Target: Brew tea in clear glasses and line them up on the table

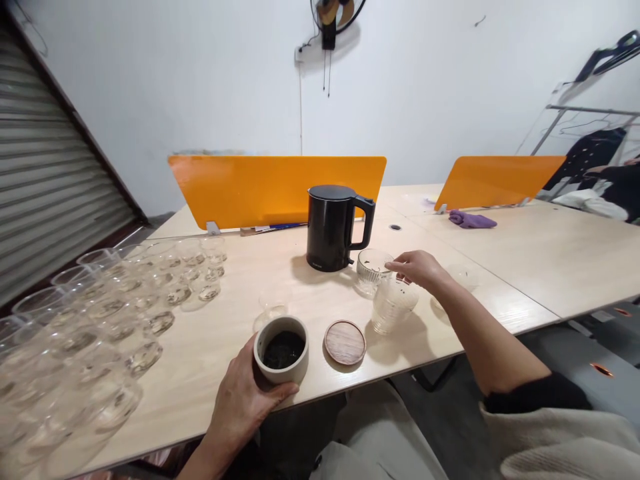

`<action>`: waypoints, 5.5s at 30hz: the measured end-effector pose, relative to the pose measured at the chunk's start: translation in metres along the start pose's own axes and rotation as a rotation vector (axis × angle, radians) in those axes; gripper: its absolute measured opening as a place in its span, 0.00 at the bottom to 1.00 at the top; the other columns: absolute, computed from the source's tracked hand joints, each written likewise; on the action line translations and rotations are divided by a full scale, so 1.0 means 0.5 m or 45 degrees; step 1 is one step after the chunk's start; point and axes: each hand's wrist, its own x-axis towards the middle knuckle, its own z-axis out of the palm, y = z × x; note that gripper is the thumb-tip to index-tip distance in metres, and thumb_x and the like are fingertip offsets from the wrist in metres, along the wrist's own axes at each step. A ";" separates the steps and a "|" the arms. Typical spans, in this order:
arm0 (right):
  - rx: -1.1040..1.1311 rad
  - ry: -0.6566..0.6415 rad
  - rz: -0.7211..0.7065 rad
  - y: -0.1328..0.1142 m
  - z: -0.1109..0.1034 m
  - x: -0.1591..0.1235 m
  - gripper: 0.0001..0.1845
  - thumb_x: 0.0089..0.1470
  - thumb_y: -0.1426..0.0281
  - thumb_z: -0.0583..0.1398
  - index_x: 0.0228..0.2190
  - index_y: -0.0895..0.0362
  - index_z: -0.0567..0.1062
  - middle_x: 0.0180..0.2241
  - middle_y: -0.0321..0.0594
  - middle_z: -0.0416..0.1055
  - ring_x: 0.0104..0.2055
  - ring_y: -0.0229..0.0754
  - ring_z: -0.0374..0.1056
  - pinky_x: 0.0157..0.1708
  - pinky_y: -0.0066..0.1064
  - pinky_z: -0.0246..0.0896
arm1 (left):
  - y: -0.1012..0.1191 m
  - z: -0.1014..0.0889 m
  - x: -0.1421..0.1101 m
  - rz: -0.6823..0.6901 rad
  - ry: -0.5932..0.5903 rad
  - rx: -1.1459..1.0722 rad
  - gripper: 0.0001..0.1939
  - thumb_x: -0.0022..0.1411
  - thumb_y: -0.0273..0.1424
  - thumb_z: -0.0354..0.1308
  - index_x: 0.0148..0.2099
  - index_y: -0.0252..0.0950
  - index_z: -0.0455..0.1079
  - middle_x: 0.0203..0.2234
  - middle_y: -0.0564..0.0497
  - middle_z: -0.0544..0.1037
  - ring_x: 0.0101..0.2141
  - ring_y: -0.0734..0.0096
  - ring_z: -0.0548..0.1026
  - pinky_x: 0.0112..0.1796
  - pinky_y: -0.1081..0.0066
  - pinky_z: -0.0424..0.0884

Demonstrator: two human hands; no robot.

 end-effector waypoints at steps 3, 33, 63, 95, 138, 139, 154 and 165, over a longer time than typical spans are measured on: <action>0.038 0.015 0.012 -0.002 0.006 0.008 0.17 0.48 0.58 0.68 0.28 0.61 0.84 0.23 0.44 0.77 0.24 0.40 0.67 0.24 0.33 0.59 | -0.003 0.000 -0.001 0.013 -0.006 0.007 0.48 0.46 0.40 0.75 0.66 0.41 0.60 0.55 0.42 0.77 0.54 0.44 0.76 0.53 0.50 0.73; -0.084 0.187 -1.422 -0.191 0.114 -0.323 0.14 0.65 0.77 0.58 0.47 0.51 0.79 0.38 0.39 0.80 0.36 0.39 0.77 0.34 0.29 0.69 | 0.025 -0.030 0.016 0.073 -0.052 -0.099 0.54 0.41 0.44 0.81 0.66 0.43 0.57 0.55 0.44 0.77 0.53 0.47 0.76 0.52 0.50 0.71; 0.452 -0.143 -0.579 -0.216 0.115 -0.256 0.20 0.58 0.49 0.65 0.31 0.53 0.82 0.26 0.39 0.77 0.24 0.38 0.69 0.25 0.31 0.68 | 0.018 -0.026 0.015 0.095 -0.053 -0.082 0.56 0.42 0.47 0.80 0.67 0.43 0.55 0.57 0.43 0.75 0.54 0.46 0.75 0.54 0.48 0.71; 0.822 -0.305 -0.322 -0.182 0.152 -0.227 0.18 0.53 0.54 0.71 0.32 0.57 0.82 0.24 0.38 0.75 0.23 0.36 0.68 0.24 0.28 0.66 | 0.017 -0.024 0.014 0.102 -0.039 -0.087 0.56 0.41 0.44 0.81 0.67 0.44 0.55 0.57 0.44 0.76 0.53 0.46 0.76 0.53 0.48 0.71; 0.601 -0.240 -0.597 -0.213 0.152 -0.256 0.17 0.60 0.54 0.66 0.33 0.55 0.81 0.24 0.38 0.75 0.25 0.38 0.70 0.27 0.30 0.70 | 0.007 -0.014 0.013 0.134 -0.016 -0.061 0.58 0.40 0.49 0.80 0.67 0.40 0.55 0.58 0.41 0.75 0.54 0.44 0.75 0.54 0.46 0.71; 0.662 -0.183 -0.562 -0.208 0.147 -0.249 0.16 0.59 0.55 0.66 0.34 0.55 0.81 0.25 0.37 0.75 0.25 0.38 0.70 0.27 0.30 0.70 | 0.007 -0.014 0.013 0.135 -0.017 -0.060 0.58 0.40 0.49 0.80 0.67 0.40 0.55 0.58 0.41 0.75 0.54 0.44 0.75 0.54 0.46 0.71; 0.037 0.418 -1.321 -0.242 0.229 -0.232 0.12 0.66 0.74 0.57 0.43 0.53 0.81 0.31 0.37 0.79 0.30 0.39 0.75 0.32 0.32 0.72 | 0.011 -0.016 0.015 0.121 -0.040 -0.092 0.58 0.41 0.51 0.79 0.67 0.37 0.56 0.58 0.38 0.74 0.55 0.43 0.74 0.55 0.45 0.70; 0.419 0.682 -0.795 -0.231 0.153 -0.241 0.08 0.63 0.65 0.63 0.41 0.54 0.82 0.30 0.37 0.80 0.30 0.39 0.77 0.36 0.32 0.75 | 0.015 -0.017 0.015 0.088 -0.046 -0.083 0.54 0.43 0.44 0.80 0.66 0.41 0.57 0.57 0.42 0.76 0.54 0.46 0.75 0.54 0.48 0.71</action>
